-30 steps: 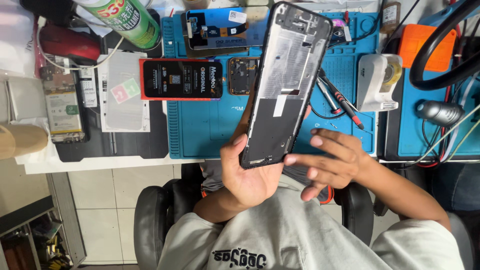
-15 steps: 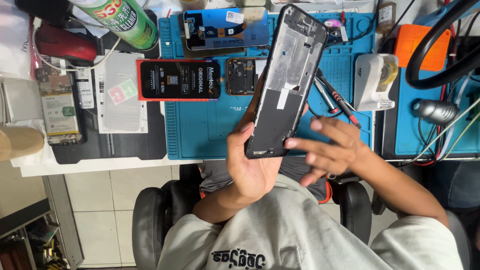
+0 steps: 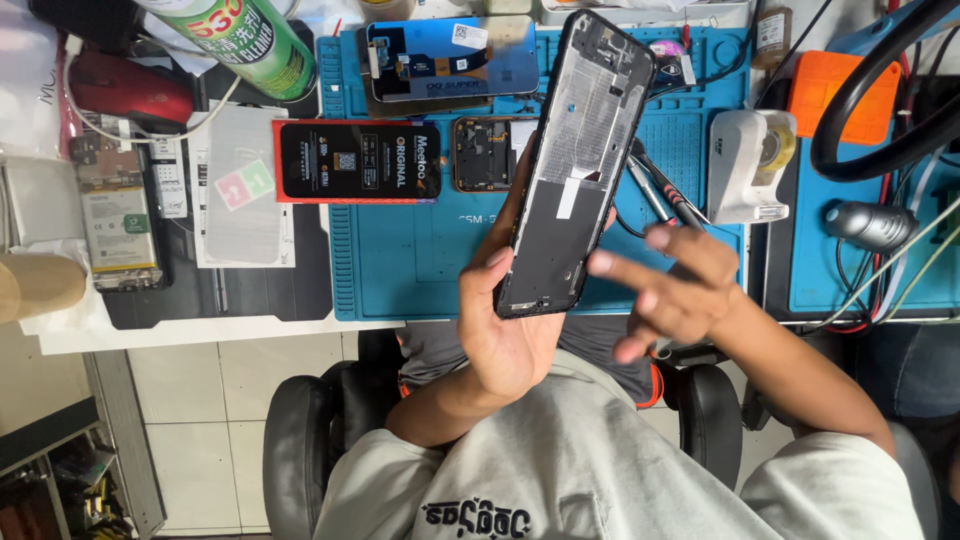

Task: The person holds a phone mid-frame and squeezes adhesive from a tube along its edge, working around the frame. They then press and align the frame, set it down, and later use a small tool to work along the phone's edge on the mat.

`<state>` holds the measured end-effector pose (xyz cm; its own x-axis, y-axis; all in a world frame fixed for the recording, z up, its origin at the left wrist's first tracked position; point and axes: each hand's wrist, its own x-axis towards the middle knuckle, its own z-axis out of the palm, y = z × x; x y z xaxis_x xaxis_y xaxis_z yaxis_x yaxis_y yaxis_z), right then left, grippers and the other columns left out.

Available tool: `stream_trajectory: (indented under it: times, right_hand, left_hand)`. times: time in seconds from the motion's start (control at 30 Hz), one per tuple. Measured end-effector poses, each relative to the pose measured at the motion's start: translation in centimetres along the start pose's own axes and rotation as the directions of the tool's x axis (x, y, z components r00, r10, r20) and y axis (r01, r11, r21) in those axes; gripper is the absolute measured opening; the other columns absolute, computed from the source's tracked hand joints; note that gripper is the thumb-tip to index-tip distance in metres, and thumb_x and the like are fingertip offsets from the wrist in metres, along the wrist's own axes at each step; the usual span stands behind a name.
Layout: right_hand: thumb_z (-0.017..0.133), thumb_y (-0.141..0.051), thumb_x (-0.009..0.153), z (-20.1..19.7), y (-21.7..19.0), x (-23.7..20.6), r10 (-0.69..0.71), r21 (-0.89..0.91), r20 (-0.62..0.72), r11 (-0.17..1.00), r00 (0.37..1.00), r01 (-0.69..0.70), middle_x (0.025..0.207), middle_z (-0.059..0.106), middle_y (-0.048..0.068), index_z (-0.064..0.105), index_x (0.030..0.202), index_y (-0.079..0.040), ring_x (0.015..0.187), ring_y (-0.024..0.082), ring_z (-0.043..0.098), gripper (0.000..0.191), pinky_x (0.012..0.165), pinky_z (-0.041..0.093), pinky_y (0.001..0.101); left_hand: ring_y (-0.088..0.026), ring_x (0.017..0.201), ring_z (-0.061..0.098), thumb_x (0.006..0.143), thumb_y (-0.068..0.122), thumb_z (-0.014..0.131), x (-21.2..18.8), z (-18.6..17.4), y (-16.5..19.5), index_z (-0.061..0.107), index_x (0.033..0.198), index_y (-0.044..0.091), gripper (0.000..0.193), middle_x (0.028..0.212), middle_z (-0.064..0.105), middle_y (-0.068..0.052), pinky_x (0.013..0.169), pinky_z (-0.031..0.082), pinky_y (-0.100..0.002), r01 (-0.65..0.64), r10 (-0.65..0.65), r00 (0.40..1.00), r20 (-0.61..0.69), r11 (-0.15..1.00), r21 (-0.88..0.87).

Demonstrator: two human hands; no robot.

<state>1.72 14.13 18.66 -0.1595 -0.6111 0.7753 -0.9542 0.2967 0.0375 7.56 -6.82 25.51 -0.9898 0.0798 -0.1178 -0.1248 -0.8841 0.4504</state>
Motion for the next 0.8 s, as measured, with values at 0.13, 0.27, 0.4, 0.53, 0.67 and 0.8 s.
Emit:
stream_trajectory:
  times: [0.13,0.27,0.4,0.53,0.67,0.8]
  right_hand:
    - [0.034,-0.065,0.111,-2.6,0.0,-0.2,0.189,-0.151,0.056,0.972,0.980,-0.179,0.119,0.080,0.005,0.025,0.159,-0.002,0.109,0.035,0.053,0.079,0.079,0.056,0.0366]
    - [0.036,-0.064,0.110,-2.0,1.0,0.3,0.115,-0.093,0.011,0.989,0.993,-0.113,0.112,0.078,0.007,0.028,0.159,-0.002,0.108,0.034,0.054,0.080,0.077,0.054,0.0365]
    - [0.042,-0.065,0.109,-1.3,1.4,1.1,0.096,-0.053,0.045,0.994,0.994,-0.093,0.109,0.078,0.006,0.029,0.159,-0.003,0.107,0.033,0.054,0.081,0.072,0.048,0.0357]
    - [0.049,-0.048,0.107,-3.1,1.7,1.3,0.354,-0.151,0.013,0.925,0.935,-0.348,0.113,0.078,0.014,0.029,0.150,0.001,0.105,0.037,0.052,0.068,0.083,0.055,0.0398]
    - [0.081,-0.004,0.092,-3.6,3.5,2.6,0.472,-0.064,-0.138,0.873,0.871,-0.483,0.092,0.065,0.021,0.046,0.132,-0.001,0.094,0.033,0.056,0.053,0.078,0.050,0.0383]
    - [0.087,0.018,0.082,-4.1,4.2,4.6,0.592,0.139,-0.177,0.806,0.786,-0.576,0.086,0.066,0.018,0.060,0.111,0.001,0.085,0.028,0.067,0.043,0.076,0.054,0.0322]
  left_hand:
    - [-0.027,0.154,0.039,0.103,0.031,0.034,-0.6,1.8,-1.1,0.018,0.170,0.001,0.075,0.167,0.036,-0.014,0.134,0.027,-0.044,0.005,-0.005,1.000,-0.017,1.000,0.011]
    - [-0.028,0.149,0.041,0.105,0.031,0.036,0.8,1.7,-0.8,0.020,0.171,-0.001,0.075,0.163,0.039,-0.017,0.130,0.027,-0.043,-0.007,0.007,1.000,-0.001,1.000,0.006]
    - [-0.029,0.150,0.040,0.106,0.031,0.037,0.8,1.5,-0.2,0.020,0.168,-0.003,0.073,0.162,0.039,-0.019,0.132,0.026,-0.043,-0.010,0.010,0.999,0.037,1.000,-0.007]
    - [-0.030,0.152,0.038,0.103,0.029,0.038,0.6,2.4,-1.1,0.017,0.170,-0.001,0.076,0.167,0.036,-0.018,0.132,0.025,-0.044,0.000,0.000,1.000,0.020,1.000,0.013]
    - [-0.030,0.154,0.036,0.103,0.029,0.039,2.4,2.4,-1.1,0.015,0.170,-0.003,0.078,0.172,0.030,-0.019,0.132,0.025,-0.043,-0.001,-0.001,0.999,0.051,0.999,0.047]
    - [-0.031,0.154,0.035,0.103,0.031,0.042,3.2,2.3,-1.2,0.015,0.168,-0.006,0.079,0.175,0.022,-0.017,0.132,0.025,-0.043,-0.073,0.062,0.994,0.095,0.991,0.115]
